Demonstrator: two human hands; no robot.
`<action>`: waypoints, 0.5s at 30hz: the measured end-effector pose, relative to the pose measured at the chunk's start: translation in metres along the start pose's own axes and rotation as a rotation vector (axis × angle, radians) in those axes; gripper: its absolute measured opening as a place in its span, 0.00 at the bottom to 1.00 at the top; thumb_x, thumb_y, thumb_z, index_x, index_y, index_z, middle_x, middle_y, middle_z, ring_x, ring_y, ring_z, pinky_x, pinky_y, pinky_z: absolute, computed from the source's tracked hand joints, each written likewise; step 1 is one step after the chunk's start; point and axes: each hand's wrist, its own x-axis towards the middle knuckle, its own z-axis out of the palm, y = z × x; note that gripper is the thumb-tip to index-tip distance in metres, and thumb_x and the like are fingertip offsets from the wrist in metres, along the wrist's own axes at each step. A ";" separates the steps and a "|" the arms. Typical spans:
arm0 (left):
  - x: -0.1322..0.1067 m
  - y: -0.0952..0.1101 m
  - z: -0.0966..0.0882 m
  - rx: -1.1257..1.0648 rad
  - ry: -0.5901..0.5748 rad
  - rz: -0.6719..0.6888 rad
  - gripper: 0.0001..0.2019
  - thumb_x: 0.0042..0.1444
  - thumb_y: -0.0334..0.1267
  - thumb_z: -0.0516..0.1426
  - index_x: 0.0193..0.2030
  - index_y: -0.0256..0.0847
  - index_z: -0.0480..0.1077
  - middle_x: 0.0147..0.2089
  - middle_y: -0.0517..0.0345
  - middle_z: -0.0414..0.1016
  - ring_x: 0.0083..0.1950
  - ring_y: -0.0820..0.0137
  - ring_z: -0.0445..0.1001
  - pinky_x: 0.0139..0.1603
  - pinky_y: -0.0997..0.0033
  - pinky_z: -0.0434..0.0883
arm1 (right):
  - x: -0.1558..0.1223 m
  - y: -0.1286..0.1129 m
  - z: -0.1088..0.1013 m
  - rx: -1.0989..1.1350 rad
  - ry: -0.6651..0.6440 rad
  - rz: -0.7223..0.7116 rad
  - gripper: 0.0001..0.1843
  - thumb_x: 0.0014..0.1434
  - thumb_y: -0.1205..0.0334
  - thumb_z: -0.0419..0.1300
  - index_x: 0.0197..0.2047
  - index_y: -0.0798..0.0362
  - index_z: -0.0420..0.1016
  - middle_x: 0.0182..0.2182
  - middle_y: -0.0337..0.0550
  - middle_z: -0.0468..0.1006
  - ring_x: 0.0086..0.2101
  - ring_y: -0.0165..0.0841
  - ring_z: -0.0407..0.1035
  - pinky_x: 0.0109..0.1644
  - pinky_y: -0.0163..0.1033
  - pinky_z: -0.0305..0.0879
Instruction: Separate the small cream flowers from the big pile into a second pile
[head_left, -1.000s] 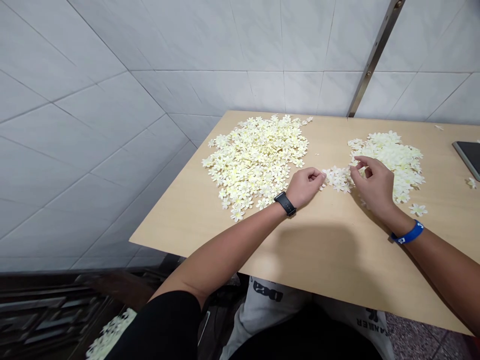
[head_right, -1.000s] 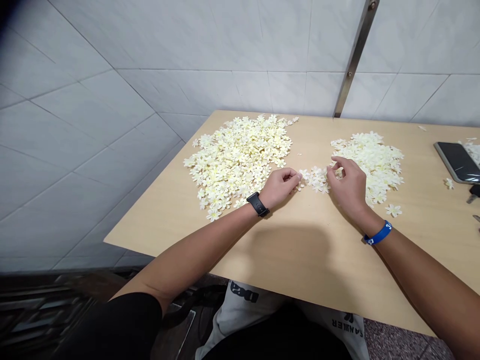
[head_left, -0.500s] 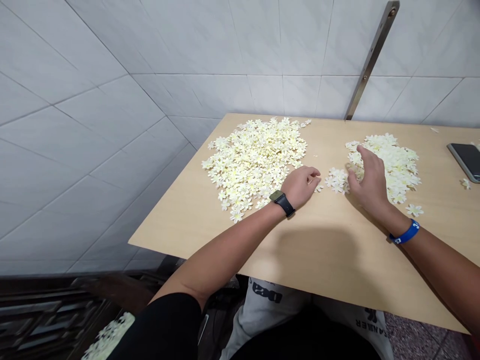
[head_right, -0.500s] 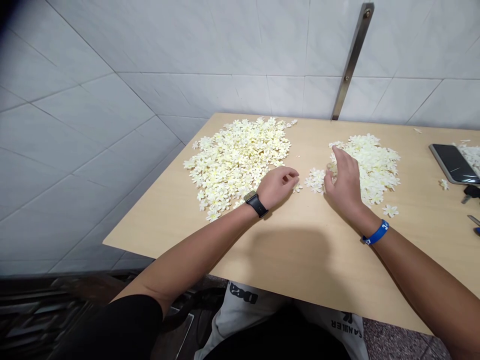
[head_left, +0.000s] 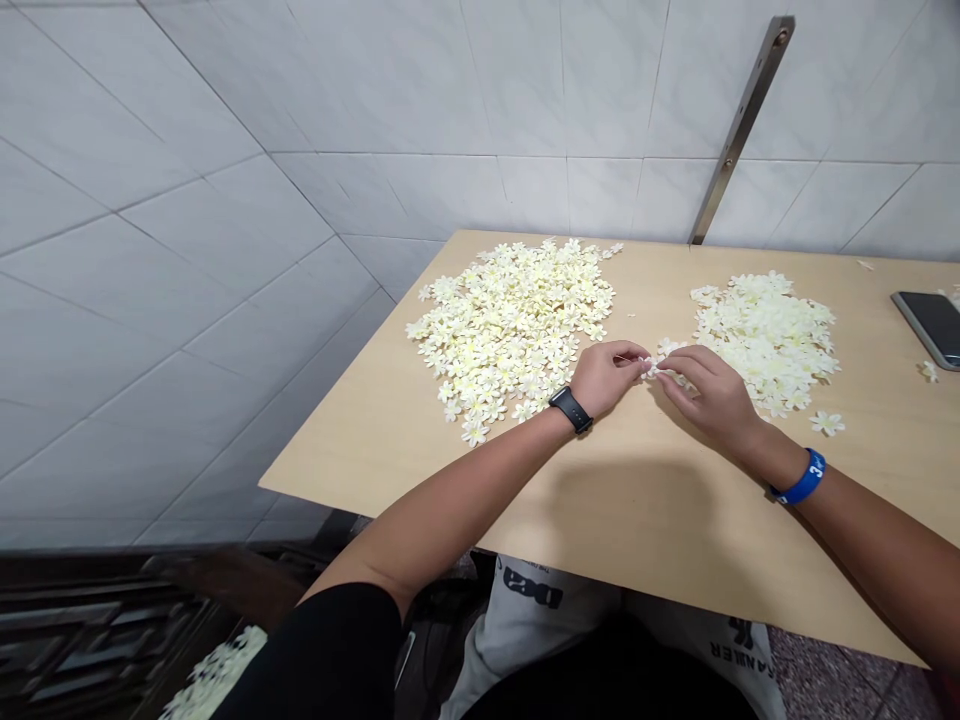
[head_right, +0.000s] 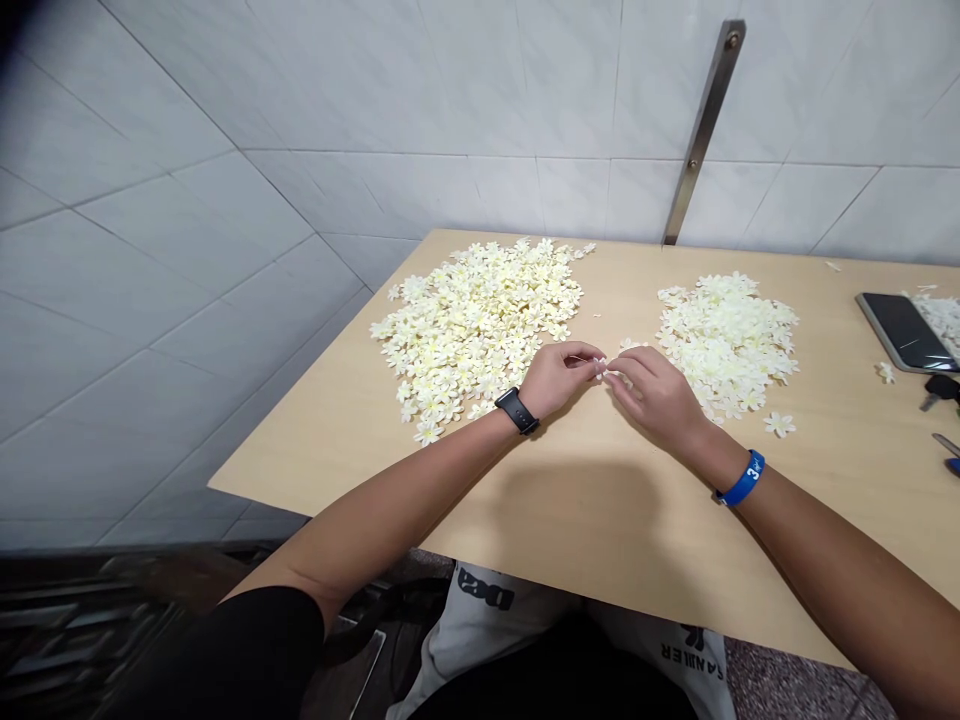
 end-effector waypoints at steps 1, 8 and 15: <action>-0.001 0.001 0.001 -0.054 0.014 -0.005 0.04 0.55 0.34 0.66 0.35 0.35 0.80 0.32 0.56 0.81 0.32 0.73 0.77 0.37 0.73 0.74 | 0.000 0.000 0.001 -0.001 -0.017 0.005 0.07 0.68 0.63 0.60 0.43 0.47 0.80 0.39 0.48 0.83 0.40 0.42 0.78 0.46 0.49 0.74; -0.005 0.007 0.004 -0.151 0.046 0.013 0.04 0.52 0.33 0.68 0.33 0.35 0.80 0.30 0.57 0.80 0.31 0.75 0.76 0.35 0.75 0.74 | -0.001 -0.001 0.001 -0.122 0.023 0.058 0.07 0.69 0.63 0.61 0.39 0.48 0.80 0.38 0.45 0.85 0.40 0.40 0.79 0.47 0.48 0.68; -0.010 0.005 0.006 -0.123 -0.018 0.105 0.04 0.56 0.31 0.66 0.38 0.37 0.82 0.41 0.52 0.85 0.42 0.71 0.81 0.48 0.70 0.77 | 0.001 -0.007 0.000 -0.045 0.034 0.198 0.07 0.66 0.64 0.60 0.34 0.47 0.75 0.31 0.43 0.81 0.33 0.38 0.74 0.40 0.45 0.68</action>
